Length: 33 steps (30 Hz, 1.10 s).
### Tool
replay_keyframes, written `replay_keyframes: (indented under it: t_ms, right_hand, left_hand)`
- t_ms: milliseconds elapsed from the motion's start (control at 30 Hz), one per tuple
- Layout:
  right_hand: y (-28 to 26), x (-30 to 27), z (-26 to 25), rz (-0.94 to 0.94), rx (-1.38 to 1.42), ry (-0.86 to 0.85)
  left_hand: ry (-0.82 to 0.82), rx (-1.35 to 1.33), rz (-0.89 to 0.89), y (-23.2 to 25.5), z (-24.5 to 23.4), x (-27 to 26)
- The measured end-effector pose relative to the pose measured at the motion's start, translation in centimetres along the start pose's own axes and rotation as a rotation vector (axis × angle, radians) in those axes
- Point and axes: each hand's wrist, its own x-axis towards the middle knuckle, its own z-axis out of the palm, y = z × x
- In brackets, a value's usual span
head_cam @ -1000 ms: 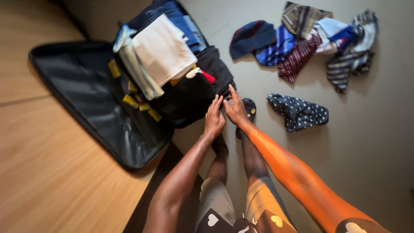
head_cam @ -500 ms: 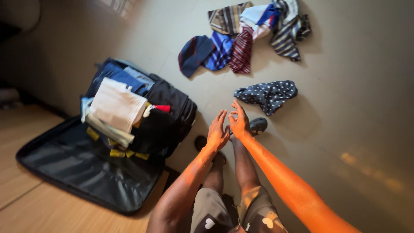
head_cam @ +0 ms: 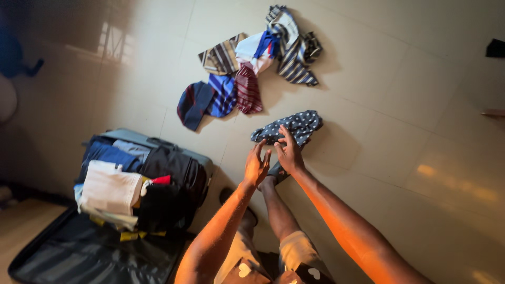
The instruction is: The person packs various clothing items into a suitcase by hand. The person picks up items from the floor, folds a white and yellow shirt, a black garment, and a striped undergarment, and places them inside the open suitcase on the floor.
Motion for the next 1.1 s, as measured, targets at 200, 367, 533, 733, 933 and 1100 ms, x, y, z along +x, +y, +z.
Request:
replay_keyframes:
  t_ms: [200,367,533,733,933,1100]
  right_hand:
    - [0.6,6.6,-3.2,-0.077,0.019,0.076]
    - [0.5,13.6,-5.6,-0.056,-0.002,0.152]
    - [3.4,23.4,-6.7,-0.001,-0.006,0.202]
    - [3.7,34.4,-7.1,0.147,0.155,0.190]
    - [7.2,41.4,-6.4,0.181,-0.042,0.188]
    - [14.1,45.4,-4.5,0.104,-0.191,0.139]
  left_hand:
    - [0.049,0.006,0.137,3.8,2.3,7.9]
    - [0.079,0.081,0.229,5.8,3.8,16.2]
    - [-0.087,0.012,0.102,4.2,5.9,26.5]
    - [-0.208,-0.598,-0.302,-0.6,7.9,38.0]
    - [-0.207,-0.108,0.330,-1.8,6.4,43.5]
    - [-0.203,-0.486,-0.223,-0.5,6.3,45.7]
